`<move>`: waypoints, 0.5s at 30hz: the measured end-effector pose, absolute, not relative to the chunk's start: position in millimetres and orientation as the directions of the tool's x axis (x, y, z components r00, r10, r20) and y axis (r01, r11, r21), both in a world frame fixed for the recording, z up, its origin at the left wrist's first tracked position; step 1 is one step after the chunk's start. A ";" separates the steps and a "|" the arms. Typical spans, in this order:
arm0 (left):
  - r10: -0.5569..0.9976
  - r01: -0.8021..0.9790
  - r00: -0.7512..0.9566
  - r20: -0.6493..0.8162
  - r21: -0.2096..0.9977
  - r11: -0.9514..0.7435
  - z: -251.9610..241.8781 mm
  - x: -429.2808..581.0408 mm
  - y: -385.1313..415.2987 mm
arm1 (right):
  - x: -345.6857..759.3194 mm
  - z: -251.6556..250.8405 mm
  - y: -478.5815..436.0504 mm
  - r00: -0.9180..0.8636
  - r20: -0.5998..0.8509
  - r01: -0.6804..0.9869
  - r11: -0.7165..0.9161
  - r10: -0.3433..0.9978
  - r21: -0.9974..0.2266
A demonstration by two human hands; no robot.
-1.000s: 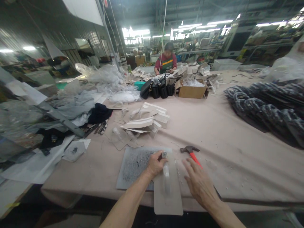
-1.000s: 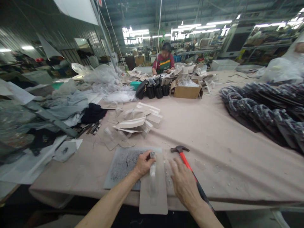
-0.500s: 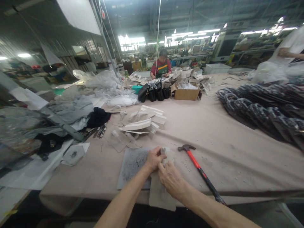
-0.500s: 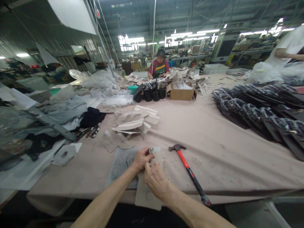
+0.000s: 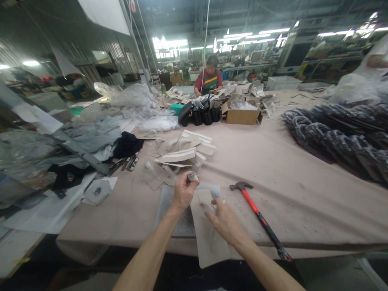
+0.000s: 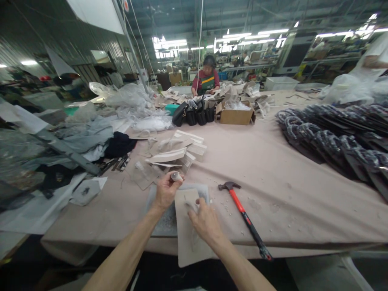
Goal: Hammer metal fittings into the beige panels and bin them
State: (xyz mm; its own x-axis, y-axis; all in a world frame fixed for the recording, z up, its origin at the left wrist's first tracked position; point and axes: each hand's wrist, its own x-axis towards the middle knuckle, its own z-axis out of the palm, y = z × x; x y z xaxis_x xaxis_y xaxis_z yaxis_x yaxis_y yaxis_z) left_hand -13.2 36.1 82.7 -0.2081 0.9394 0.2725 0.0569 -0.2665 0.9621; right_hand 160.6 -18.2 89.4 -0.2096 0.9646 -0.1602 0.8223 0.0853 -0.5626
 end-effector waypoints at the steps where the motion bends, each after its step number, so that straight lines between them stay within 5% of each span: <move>1: 0.951 0.048 -0.189 0.246 0.969 -0.242 75.3 -10.7 34.0 | 158.3 85.0 -21.8 -0.175 -0.171 0.796 0.037 0.970 -0.604; 8: 0.989 -0.082 -0.123 0.084 0.992 -0.094 28.8 4.6 31.4 | 150.3 66.0 -46.9 -0.067 -0.058 0.788 0.017 0.996 -0.615; 15: 0.999 -0.044 -0.036 0.026 0.999 -0.028 11.1 10.8 37.8 | 146.3 59.3 -48.6 -0.074 -0.127 0.752 -0.028 0.989 -0.658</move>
